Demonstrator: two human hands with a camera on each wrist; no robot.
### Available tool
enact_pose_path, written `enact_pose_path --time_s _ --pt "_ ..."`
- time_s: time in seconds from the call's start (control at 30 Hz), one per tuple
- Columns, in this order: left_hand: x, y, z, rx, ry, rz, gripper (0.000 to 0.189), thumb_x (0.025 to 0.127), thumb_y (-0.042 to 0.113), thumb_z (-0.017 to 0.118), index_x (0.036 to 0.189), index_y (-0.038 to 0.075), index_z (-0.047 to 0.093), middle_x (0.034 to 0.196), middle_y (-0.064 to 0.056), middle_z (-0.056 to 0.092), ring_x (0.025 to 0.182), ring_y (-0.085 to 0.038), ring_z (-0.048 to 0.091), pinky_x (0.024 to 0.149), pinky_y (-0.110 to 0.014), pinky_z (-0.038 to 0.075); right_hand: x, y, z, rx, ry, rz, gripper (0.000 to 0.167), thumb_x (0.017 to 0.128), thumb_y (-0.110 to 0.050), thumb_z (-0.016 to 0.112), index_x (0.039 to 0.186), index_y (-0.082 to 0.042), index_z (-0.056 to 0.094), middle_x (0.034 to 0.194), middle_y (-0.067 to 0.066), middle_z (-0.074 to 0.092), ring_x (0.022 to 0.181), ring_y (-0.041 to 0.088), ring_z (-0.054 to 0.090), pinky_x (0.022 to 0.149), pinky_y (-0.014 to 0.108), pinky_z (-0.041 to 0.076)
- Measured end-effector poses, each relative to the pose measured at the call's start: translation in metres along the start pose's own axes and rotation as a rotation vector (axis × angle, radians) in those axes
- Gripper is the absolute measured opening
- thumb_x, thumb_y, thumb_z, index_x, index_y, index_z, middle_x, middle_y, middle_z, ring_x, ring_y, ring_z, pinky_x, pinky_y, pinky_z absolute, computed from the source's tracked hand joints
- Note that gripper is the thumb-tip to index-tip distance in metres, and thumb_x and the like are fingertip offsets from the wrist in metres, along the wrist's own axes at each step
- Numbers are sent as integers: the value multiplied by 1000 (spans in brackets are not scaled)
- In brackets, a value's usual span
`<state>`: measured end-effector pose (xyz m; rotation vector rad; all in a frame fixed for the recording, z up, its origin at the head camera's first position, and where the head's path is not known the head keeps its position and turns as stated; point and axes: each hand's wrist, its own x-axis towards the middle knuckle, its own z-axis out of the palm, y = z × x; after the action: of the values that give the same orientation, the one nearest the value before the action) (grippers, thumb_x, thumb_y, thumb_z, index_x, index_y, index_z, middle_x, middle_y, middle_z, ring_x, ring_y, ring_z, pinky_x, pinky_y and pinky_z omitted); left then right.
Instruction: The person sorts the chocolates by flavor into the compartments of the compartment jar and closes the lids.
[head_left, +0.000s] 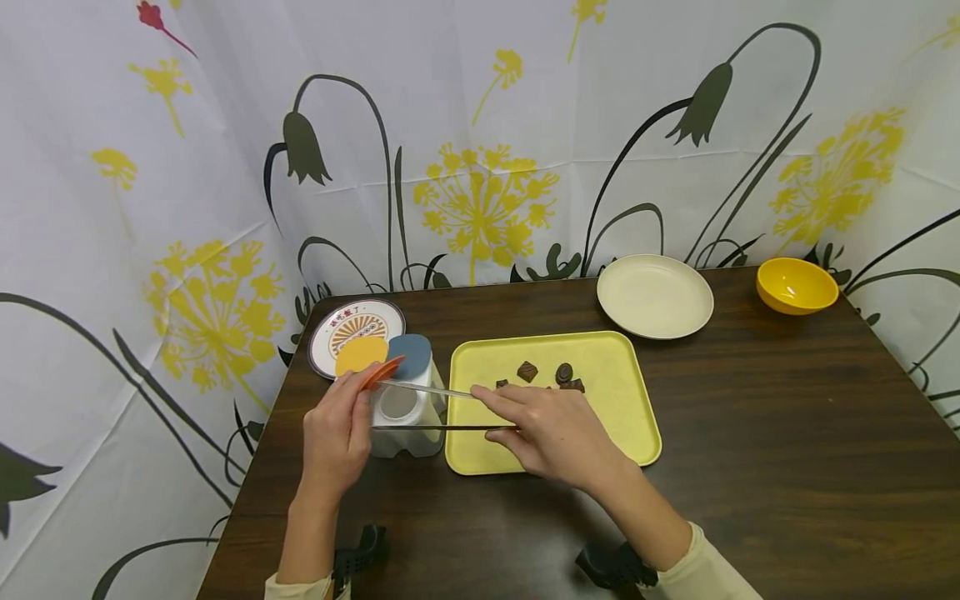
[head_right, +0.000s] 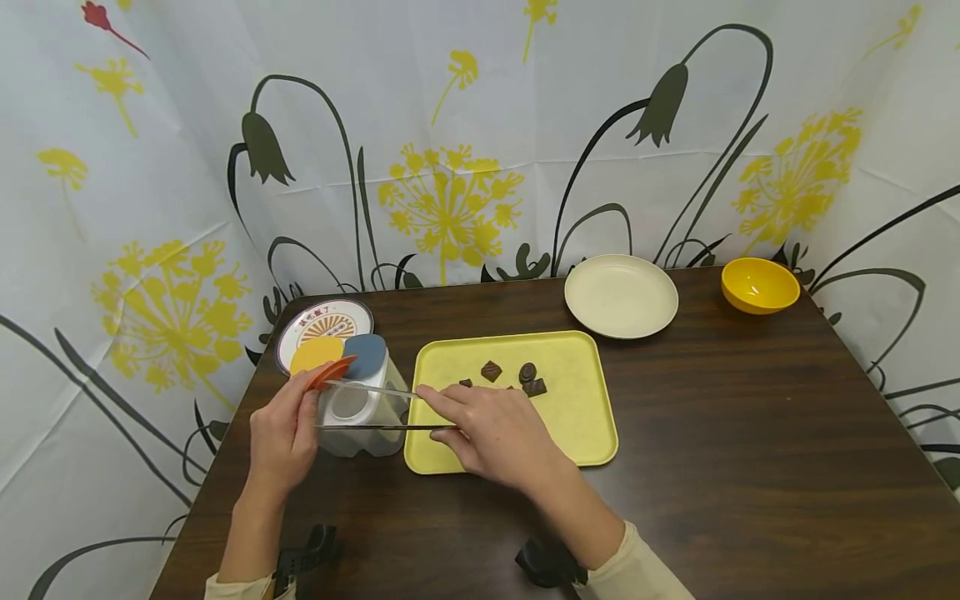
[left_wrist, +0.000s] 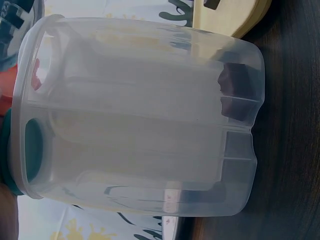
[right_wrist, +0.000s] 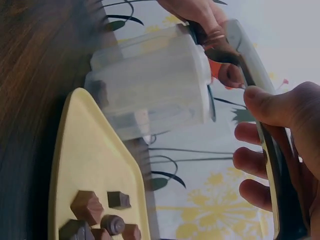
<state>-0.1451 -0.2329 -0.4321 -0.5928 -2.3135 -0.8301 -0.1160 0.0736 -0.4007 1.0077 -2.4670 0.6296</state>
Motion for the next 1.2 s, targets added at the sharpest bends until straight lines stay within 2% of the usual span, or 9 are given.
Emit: enact_pose_path --time_s 0.03,0.13,0.27,0.37,0.6,0.77,0.97,1.1,1.2 --pt "0 0 0 0 0 2 35 97 11 51 129 8 63 108 -8 69 79 -16 55 70 -24 47 -2 2 -1 2 4 2 54 88 -36 73 138 -25 58 116 -9 68 73 8 63 50 25 43" --pt "0 0 0 0 3 2 35 97 12 51 129 9 64 104 -7 69 74 -13 51 65 -19 43 -7 9 -7 22 26 6 57 87 -37 73 140 -25 56 118 -8 67 74 7 64 51 25 44" --pt "1 0 0 5 24 9 34 96 11 51 127 8 65 111 -7 70 86 -19 61 84 -23 49 -12 20 -18 42 46 22 57 86 -36 75 139 -25 57 114 -8 68 64 3 59 49 23 41" --pt "1 0 0 7 26 10 34 96 11 51 127 8 65 114 -7 70 92 -20 62 91 -28 48 -17 28 -26 50 54 48 57 85 -36 75 138 -25 58 102 -10 68 57 -1 51 49 22 40" --pt "0 1 -1 3 -14 -22 35 97 14 52 130 10 64 109 -7 69 81 -15 56 80 -15 46 -35 49 -38 8 88 148 60 82 -36 78 137 -22 59 88 -10 65 58 -1 51 49 23 39" --pt "0 0 -1 -4 -11 -17 35 97 13 53 131 11 63 108 -6 69 79 -14 54 72 -18 46 -52 61 -45 11 36 290 59 82 -35 78 134 -12 62 84 -6 66 62 3 54 51 25 41" --pt "0 1 1 -2 12 0 36 96 12 52 130 11 64 113 -6 69 89 -17 60 87 -26 49 -75 71 -45 39 -21 405 56 81 -31 79 131 -9 64 78 -7 65 60 3 53 53 27 42" --pt "1 1 1 -9 22 8 36 95 11 51 128 10 65 119 -5 68 99 -21 63 98 -21 43 -90 75 -41 55 -79 449 53 83 -32 78 130 -13 65 76 -11 64 58 1 51 51 26 40" --pt "1 1 1 -12 20 9 36 95 11 51 129 10 64 118 -5 69 97 -20 62 99 -19 42 -99 78 -39 58 -118 470 51 83 -34 78 129 -16 66 75 -13 63 57 -1 49 49 26 38"
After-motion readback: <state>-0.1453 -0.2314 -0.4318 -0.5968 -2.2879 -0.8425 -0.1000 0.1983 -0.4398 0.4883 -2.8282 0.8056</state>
